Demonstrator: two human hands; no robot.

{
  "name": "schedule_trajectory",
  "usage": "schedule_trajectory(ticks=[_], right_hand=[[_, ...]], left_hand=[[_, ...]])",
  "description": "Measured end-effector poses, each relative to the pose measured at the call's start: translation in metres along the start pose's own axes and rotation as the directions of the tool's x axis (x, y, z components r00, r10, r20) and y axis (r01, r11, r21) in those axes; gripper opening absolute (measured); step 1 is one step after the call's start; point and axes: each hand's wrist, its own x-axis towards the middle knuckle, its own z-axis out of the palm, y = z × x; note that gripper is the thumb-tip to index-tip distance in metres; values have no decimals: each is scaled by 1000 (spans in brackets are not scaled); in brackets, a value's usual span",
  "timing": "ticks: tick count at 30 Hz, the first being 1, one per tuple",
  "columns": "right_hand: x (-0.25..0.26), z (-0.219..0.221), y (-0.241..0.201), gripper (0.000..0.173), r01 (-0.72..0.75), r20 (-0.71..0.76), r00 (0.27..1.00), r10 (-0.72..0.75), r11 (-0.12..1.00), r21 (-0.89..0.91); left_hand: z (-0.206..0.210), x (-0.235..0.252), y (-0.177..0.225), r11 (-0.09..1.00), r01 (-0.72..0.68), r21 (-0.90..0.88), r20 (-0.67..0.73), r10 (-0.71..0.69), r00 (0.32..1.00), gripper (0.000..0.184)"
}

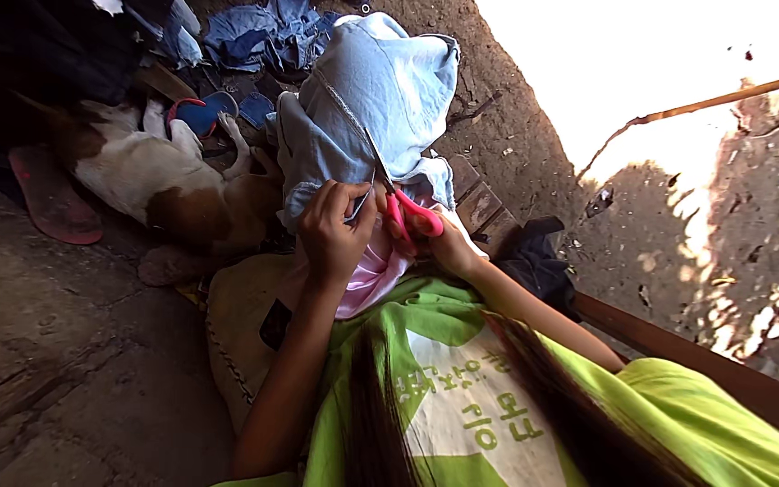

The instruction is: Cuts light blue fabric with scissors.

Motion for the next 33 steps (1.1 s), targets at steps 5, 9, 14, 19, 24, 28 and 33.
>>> schedule_trajectory(ticks=[5,9,14,19,24,28,33], right_hand=[[1,0,-1,50,16,6,1000,-16,1000,-17],[1,1,0,43,55,20,998,-54,998,-40],[-1,1,-1,37,77,22,997,-76,995,-64],[4,0,-3,46,16,7,1000,-16,999,-35],[2,1,-1,38,71,-4,997,-71,997,-24],[4,2,-5,40,2,-14,1000,-2,1000,-19],[7,3,-6,53,-20,-34,999,19,1000,-20]], left_hand=[[1,0,-2,1000,-8,-21,-18,8,1000,14],[0,0,-1,1000,-5,-11,-22,5,1000,14],[0,0,-2,1000,-1,-20,-18,1,1000,14],[1,0,-2,1000,2,-26,-18,-2,1000,14],[0,0,-2,1000,-1,-24,-29,0,1000,14],[1,0,-2,999,0,-33,-33,-2,999,14],[0,0,-2,999,16,-37,-22,-17,1000,14]])
